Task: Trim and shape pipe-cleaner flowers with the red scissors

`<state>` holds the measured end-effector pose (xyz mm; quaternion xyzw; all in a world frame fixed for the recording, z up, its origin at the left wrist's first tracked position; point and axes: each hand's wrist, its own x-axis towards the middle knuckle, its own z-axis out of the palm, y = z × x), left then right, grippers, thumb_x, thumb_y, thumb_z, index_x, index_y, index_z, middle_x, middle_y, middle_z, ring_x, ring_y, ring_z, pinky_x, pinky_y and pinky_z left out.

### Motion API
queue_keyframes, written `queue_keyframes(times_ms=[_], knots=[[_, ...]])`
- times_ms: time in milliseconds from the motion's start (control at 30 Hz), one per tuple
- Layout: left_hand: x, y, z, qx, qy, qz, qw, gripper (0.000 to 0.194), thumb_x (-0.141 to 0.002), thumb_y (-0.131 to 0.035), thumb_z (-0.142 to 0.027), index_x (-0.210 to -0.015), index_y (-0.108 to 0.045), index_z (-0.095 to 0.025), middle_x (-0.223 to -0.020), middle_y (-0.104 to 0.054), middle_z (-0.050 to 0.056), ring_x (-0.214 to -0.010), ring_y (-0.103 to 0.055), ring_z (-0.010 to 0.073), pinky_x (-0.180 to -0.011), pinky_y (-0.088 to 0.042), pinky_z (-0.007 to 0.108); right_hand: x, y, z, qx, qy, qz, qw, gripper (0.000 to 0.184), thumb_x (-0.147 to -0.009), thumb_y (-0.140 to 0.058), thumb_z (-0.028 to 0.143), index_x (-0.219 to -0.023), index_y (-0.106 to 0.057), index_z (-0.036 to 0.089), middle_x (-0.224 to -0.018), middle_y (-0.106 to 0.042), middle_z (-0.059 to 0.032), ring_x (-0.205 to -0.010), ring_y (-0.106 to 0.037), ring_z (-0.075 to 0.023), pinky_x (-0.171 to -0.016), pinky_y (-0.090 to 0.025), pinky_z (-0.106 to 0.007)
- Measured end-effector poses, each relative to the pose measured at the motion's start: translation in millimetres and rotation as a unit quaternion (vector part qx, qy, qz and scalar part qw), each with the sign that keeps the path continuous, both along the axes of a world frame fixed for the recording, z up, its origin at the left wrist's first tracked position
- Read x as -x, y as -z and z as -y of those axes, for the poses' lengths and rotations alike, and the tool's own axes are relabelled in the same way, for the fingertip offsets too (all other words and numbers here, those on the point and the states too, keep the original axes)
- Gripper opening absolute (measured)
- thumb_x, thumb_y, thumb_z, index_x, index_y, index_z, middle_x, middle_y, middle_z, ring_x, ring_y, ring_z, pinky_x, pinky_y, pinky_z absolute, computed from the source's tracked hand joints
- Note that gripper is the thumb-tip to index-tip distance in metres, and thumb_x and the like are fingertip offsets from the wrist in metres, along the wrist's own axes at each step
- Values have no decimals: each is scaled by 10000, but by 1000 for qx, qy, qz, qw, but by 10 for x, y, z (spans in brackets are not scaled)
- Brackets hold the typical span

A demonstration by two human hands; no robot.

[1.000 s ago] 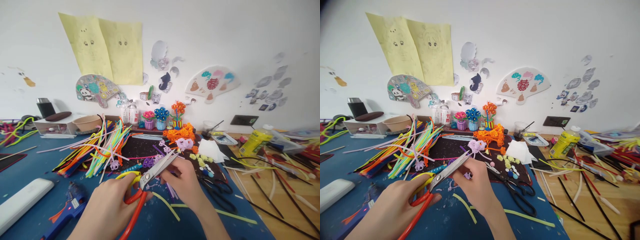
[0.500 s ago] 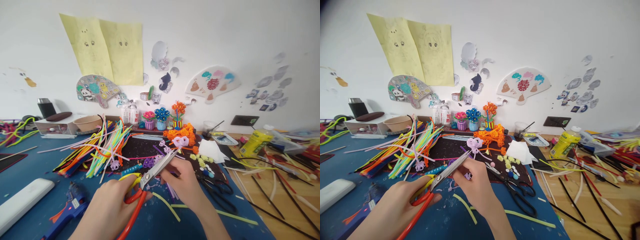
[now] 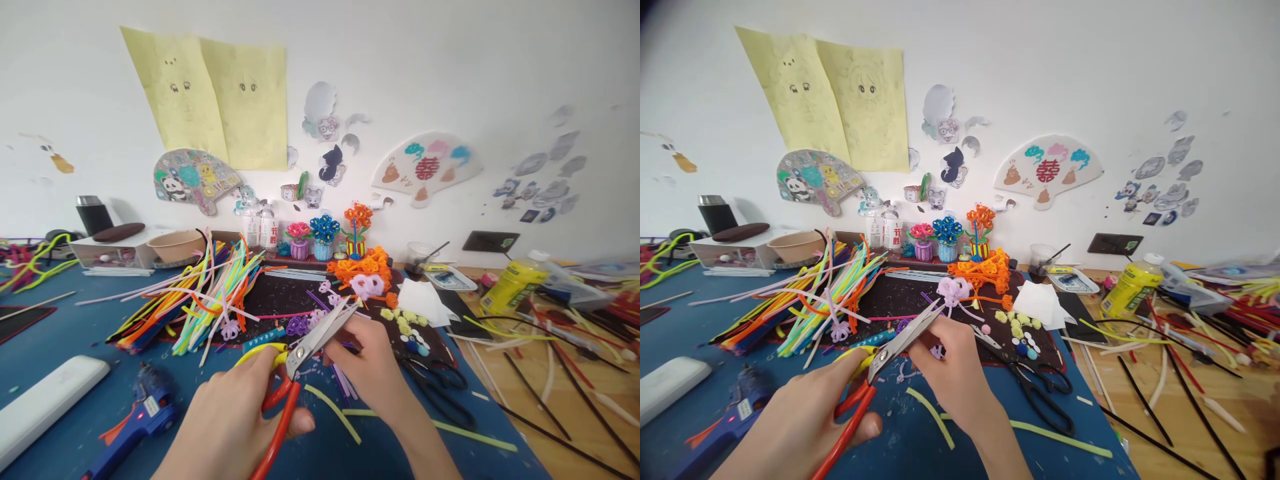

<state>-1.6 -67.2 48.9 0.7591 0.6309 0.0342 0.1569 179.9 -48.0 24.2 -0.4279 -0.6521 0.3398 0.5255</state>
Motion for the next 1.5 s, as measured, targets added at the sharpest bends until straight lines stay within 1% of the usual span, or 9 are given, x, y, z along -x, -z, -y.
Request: queue_keyframes(times_ms=[100, 267, 400, 600, 967, 1133, 1233, 1400, 1500], knots=[[-29, -28, 23, 6, 11, -4, 1000, 251, -766, -550, -496, -833, -513, -257, -838, -716, 9, -804, -681, 270, -583, -339, 252, 9, -6, 6, 0, 5, 14, 1000, 155, -792, -549, 145, -653, -612, 178, -593, -575, 21, -547, -536, -118, -514, -422, -207], [-66, -83, 33, 3, 5, -17, 1000, 214, -821, -494, -464, -827, -544, -256, -794, -719, 13, -776, -681, 257, -585, -340, 254, 13, -3, 7, 6, -5, 8, 1000, 162, -806, -543, 158, -670, -628, 181, -607, -581, 19, -551, -542, -122, -512, -432, -210], [-32, -57, 6, -6, 11, -25, 1000, 234, -819, -494, -481, -855, -567, -262, -755, -716, 13, -762, -683, 255, -569, -329, 249, 13, -3, 1, 3, -11, 9, 1000, 159, -813, -538, 177, -685, -632, 184, -607, -577, 18, -555, -532, -124, -520, -432, -211], [-4, -26, 10, -13, 13, -37, 999, 246, -823, -486, -484, -853, -584, -260, -760, -719, 27, -768, -687, 281, -559, -319, 254, 14, 6, 0, 15, -13, 17, 1000, 161, -818, -522, 175, -685, -611, 189, -610, -544, 20, -561, -524, -125, -515, -418, -212], [-38, -112, 11, 2, 6, -70, 998, 253, -834, -485, -475, -870, -608, -257, -796, -732, 44, -816, -695, 297, -580, -341, 259, -9, -10, 3, 12, -19, 37, 999, 148, -809, -517, 138, -703, -609, 183, -621, -558, 22, -575, -539, -122, -515, -400, -203], [-31, -105, 12, -2, 4, -71, 997, 258, -835, -473, -468, -912, -613, -266, -765, -721, 40, -773, -690, 274, -574, -329, 250, -7, 0, 3, 16, -29, 33, 999, 162, -817, -514, 141, -708, -626, 182, -657, -577, 14, -593, -546, -123, -525, -419, -203], [2, -73, -6, 2, 3, -69, 998, 263, -823, -474, -487, -850, -600, -257, -719, -703, 36, -718, -677, 260, -554, -301, 243, -7, 2, 6, 18, -33, 31, 999, 152, -819, -524, 153, -724, -638, 183, -663, -581, 14, -594, -544, -121, -527, -425, -202], [68, -20, -27, 15, 15, -34, 999, 279, -807, -471, -507, -726, -543, -249, -667, -663, 17, -653, -632, 226, -540, -265, 237, -17, 4, 0, 9, -32, 36, 999, 166, -826, -526, 144, -741, -661, 188, -648, -578, 22, -575, -538, -113, -524, -419, -201], [99, -14, -35, 22, 13, -12, 1000, 285, -783, -482, -510, -681, -512, -246, -628, -627, 2, -598, -581, 196, -540, -262, 235, -29, 14, -16, 10, -32, 32, 999, 151, -841, -540, 176, -749, -660, 188, -643, -582, 23, -564, -550, -112, -536, -427, -206]])
